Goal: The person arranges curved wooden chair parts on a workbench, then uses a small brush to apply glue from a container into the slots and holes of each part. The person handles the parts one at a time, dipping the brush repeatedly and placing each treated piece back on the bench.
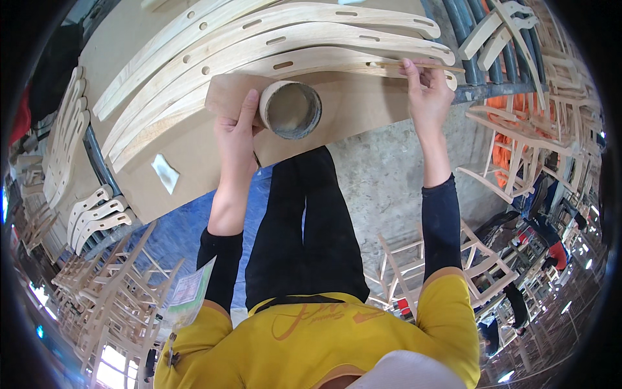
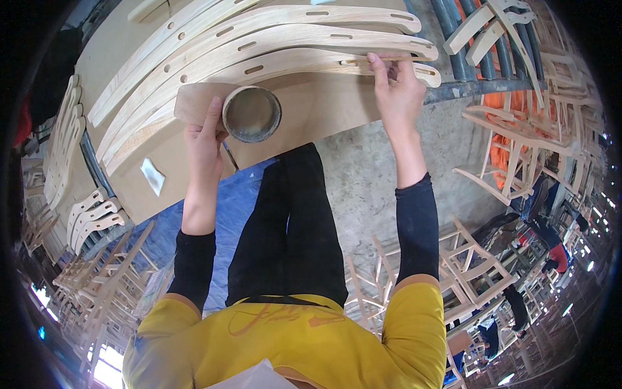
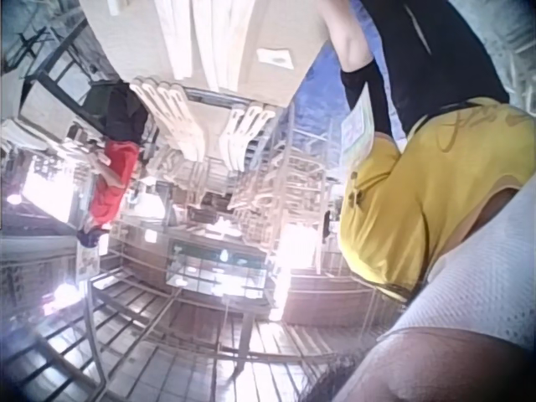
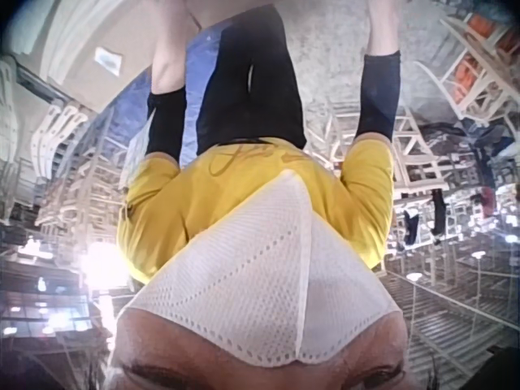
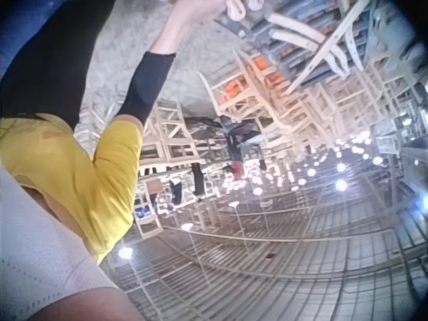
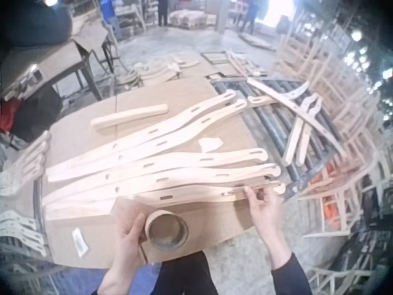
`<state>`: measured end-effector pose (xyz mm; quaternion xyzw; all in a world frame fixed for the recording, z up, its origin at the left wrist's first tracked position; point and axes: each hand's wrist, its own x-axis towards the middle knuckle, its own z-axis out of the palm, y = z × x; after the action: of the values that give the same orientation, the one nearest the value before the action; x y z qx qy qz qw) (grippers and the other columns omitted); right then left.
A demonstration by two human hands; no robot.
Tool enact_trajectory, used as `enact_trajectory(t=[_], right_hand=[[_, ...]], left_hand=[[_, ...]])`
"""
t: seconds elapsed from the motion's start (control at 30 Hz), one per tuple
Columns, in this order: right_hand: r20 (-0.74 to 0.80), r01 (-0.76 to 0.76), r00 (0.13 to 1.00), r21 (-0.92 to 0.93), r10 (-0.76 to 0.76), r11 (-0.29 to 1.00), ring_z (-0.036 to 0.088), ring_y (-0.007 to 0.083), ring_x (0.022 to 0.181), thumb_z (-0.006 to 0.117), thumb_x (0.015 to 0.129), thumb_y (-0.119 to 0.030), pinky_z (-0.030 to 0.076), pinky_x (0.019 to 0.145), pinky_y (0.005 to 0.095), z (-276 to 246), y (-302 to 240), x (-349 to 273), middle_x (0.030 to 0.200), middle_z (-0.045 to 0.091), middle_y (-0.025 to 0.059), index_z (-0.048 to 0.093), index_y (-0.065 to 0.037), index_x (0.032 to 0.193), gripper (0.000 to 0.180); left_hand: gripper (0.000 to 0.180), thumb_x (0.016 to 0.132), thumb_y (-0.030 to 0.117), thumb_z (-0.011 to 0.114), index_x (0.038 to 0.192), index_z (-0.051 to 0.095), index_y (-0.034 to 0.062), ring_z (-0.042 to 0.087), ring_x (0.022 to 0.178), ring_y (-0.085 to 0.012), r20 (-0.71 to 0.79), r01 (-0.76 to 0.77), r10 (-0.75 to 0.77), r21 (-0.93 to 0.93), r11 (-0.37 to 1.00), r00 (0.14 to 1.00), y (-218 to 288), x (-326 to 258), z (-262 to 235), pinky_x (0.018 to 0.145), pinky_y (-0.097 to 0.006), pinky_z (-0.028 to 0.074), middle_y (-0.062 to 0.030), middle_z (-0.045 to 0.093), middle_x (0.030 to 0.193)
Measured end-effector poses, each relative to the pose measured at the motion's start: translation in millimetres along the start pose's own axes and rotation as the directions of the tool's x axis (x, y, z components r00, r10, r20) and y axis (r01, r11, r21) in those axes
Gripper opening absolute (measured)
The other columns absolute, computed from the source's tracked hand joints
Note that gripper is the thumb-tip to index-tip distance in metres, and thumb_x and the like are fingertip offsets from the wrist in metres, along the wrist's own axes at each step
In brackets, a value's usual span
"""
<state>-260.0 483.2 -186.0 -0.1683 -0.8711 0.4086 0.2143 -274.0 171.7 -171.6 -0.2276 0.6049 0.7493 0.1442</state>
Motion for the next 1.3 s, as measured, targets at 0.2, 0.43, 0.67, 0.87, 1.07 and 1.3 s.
enact_trajectory(t=[0.2, 0.43, 0.67, 0.87, 1.07, 1.3], right_hand=[[0.014, 0.088, 0.996, -0.135, -0.087, 0.987, 0.075, 0.0176, 0.073, 0.073, 0.094, -0.029, 0.055, 0.066, 0.0292, 11, 17, 2, 0.080, 0.075, 0.0098, 0.070, -0.005, 0.101, 0.026], [0.098, 0.163, 0.984, -0.197, -0.146, 0.967, 0.073, 0.0202, 0.068, 0.073, 0.093, -0.031, 0.054, 0.059, 0.0300, 5, -6, 6, 0.074, 0.073, 0.0088, 0.070, -0.008, 0.095, 0.023], [0.164, 0.214, 0.970, -0.238, -0.178, 0.947, 0.072, 0.0190, 0.066, 0.073, 0.093, -0.029, 0.053, 0.058, 0.0289, 3, 3, 12, 0.074, 0.072, 0.0074, 0.071, -0.010, 0.093, 0.019], [0.253, 0.187, 0.958, -0.200, -0.133, 0.962, 0.075, 0.0156, 0.076, 0.072, 0.095, -0.021, 0.054, 0.068, 0.0268, 4, -12, 8, 0.079, 0.074, 0.0068, 0.071, -0.005, 0.094, 0.016], [0.271, 0.224, 0.954, -0.367, -0.126, 0.903, 0.074, 0.0153, 0.074, 0.071, 0.095, -0.022, 0.054, 0.067, 0.0268, -2, -8, 14, 0.078, 0.073, 0.0071, 0.070, -0.005, 0.095, 0.016], [0.262, 0.139, 0.960, -0.152, -0.095, 0.979, 0.074, 0.0166, 0.076, 0.070, 0.096, -0.022, 0.055, 0.069, 0.0283, 2, -2, 13, 0.080, 0.074, 0.0062, 0.070, -0.006, 0.097, 0.016]], left_hand=[[0.023, 0.099, 0.027, 0.068, 0.113, 0.072, 0.0103, 0.068, 0.090, -0.0078, -0.024, 0.021, -0.021, 0.014, 1.000, 1.000, -2, -13, -17, 0.070, -0.024, 0.053, -0.0006, 0.074, 0.103], [0.022, 0.099, 0.026, 0.068, 0.114, 0.072, 0.0095, 0.068, 0.091, -0.0083, -0.060, 0.026, -0.025, 0.025, 0.999, 0.998, -3, -14, -30, 0.072, -0.025, 0.053, -0.0008, 0.074, 0.104], [0.022, 0.099, 0.025, 0.068, 0.115, 0.071, 0.0093, 0.068, 0.091, -0.0088, -0.051, 0.013, -0.012, 0.016, 1.000, 0.999, -3, -13, -35, 0.073, -0.026, 0.054, -0.0017, 0.074, 0.105], [0.022, 0.100, 0.024, 0.067, 0.114, 0.071, 0.0090, 0.069, 0.091, -0.0093, -0.047, 0.005, -0.005, 0.007, 1.000, 0.999, -3, -12, -40, 0.073, -0.026, 0.055, -0.0022, 0.074, 0.105], [0.022, 0.099, 0.025, 0.068, 0.113, 0.071, 0.0084, 0.069, 0.091, -0.0099, -0.072, 0.002, -0.002, 0.002, 1.000, 0.997, 1, -13, -41, 0.073, -0.026, 0.055, -0.0021, 0.074, 0.104], [0.029, 0.098, 0.024, 0.069, 0.115, 0.071, 0.0008, 0.067, 0.090, -0.0099, -0.115, 0.000, -0.001, -0.011, 1.000, 0.993, 9, -9, -39, 0.077, -0.029, 0.056, -0.0048, 0.073, 0.103]])
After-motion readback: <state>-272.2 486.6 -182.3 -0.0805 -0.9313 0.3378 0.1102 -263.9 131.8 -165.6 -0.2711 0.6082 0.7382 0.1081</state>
